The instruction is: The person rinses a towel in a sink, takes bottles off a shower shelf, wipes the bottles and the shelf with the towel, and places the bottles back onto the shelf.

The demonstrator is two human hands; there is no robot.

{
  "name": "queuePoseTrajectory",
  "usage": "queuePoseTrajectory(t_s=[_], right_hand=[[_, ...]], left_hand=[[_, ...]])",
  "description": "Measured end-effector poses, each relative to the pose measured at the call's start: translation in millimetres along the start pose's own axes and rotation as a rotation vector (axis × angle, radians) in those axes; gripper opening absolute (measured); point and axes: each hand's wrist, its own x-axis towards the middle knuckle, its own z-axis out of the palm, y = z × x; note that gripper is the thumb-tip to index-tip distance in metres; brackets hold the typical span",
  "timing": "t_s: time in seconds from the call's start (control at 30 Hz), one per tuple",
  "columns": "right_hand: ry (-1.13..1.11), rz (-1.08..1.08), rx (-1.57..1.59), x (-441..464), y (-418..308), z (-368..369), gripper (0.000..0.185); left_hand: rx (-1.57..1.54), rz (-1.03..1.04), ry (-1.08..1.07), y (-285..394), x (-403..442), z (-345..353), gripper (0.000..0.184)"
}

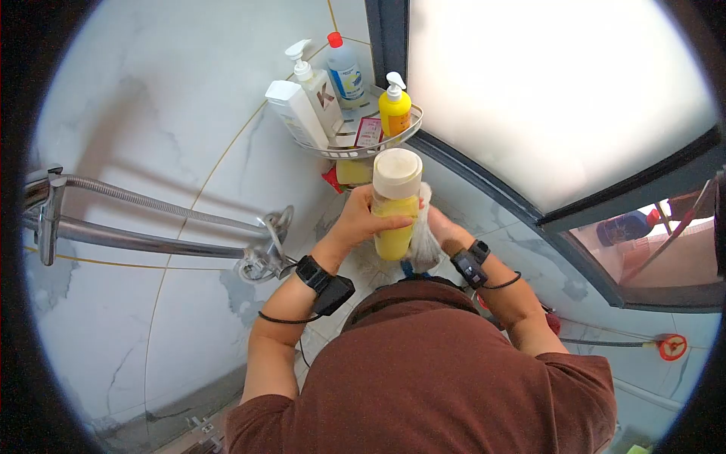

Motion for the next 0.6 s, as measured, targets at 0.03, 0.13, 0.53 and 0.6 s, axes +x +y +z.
queuePoseTrajectory(t_s=[0.03,0.13,0.53,0.6], right_hand=[[-0.003,0.037,0.06,-3.2,3.0,7.7,0.05],[0.038,0.023,0.057,-6.8,-1.1,16.2,0.042],[0.019,-0.137,0.182,-22.7,-16.2,-5.9,0.032],[-0.001,-0.147,0.249,-23.1,-17.3,-5.5,0.032]], left_hand=[[0.039,0.049,0.021,-1.1,1.1,0.3,0.041],[0.187,0.097,0.094,-11.7,5.3,-4.7,0.04],[0.97,0.644,0.891,29.1,55.3,-40.1,0.054],[1.05,0.505,0.907,29.5,61.9,-52.1,0.055]])
